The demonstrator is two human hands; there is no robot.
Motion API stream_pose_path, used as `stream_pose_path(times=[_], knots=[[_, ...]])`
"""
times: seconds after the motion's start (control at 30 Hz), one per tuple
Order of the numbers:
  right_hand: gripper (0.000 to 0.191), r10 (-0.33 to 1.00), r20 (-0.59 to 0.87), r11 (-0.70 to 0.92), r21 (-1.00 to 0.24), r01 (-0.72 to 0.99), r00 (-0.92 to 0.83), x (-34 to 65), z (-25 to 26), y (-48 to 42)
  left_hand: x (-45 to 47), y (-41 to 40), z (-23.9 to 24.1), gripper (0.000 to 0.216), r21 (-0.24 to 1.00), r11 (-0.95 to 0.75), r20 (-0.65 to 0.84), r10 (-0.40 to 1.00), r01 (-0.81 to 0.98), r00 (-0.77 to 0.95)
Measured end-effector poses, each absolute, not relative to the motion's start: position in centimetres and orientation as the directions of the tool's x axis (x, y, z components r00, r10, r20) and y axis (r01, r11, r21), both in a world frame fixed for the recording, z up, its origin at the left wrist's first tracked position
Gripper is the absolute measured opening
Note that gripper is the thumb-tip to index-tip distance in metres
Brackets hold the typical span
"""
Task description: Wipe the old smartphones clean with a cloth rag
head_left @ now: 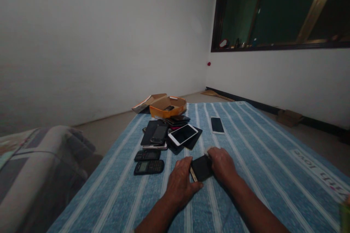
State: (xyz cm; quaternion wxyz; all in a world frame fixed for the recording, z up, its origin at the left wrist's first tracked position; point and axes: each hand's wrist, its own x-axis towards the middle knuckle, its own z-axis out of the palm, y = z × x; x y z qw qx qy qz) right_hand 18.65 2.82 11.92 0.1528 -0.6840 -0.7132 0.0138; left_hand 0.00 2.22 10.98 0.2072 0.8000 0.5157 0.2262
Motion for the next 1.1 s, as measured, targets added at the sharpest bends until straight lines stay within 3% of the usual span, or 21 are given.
stream_pose_path(times=[0.37, 0.53, 0.73, 0.87, 1.1], knots=[[0.034, 0.962, 0.272, 0.049, -0.168, 0.985, -0.002, 17.8, 11.1, 2.3, 0.1, 2.1, 10.8, 0.067, 0.575, -0.409, 0.192, 0.91, 0.709, 0.368], [0.025, 0.913, 0.365, 0.288, -0.256, 0.923, -0.184, 16.5, 10.1, 2.0, 0.1, 2.2, 10.6, 0.065, 0.577, -0.437, 0.238, 0.898, 0.69, 0.37], [0.022, 0.818, 0.45, 0.551, -0.433, 0.713, -0.358, 14.4, 10.2, 1.4, -0.1, 2.5, 9.9, 0.062, 0.6, -0.507, 0.336, 0.862, 0.619, 0.38], [0.021, 0.826, 0.429, 0.537, -0.403, 0.741, -0.365, 14.2, 10.7, 1.3, -0.1, 2.5, 10.0, 0.062, 0.605, -0.513, 0.345, 0.858, 0.609, 0.38], [0.02, 0.915, 0.321, 0.338, -0.284, 0.897, -0.243, 15.6, 10.7, 2.0, 0.1, 2.0, 11.2, 0.056, 0.591, -0.442, 0.248, 0.895, 0.674, 0.37]])
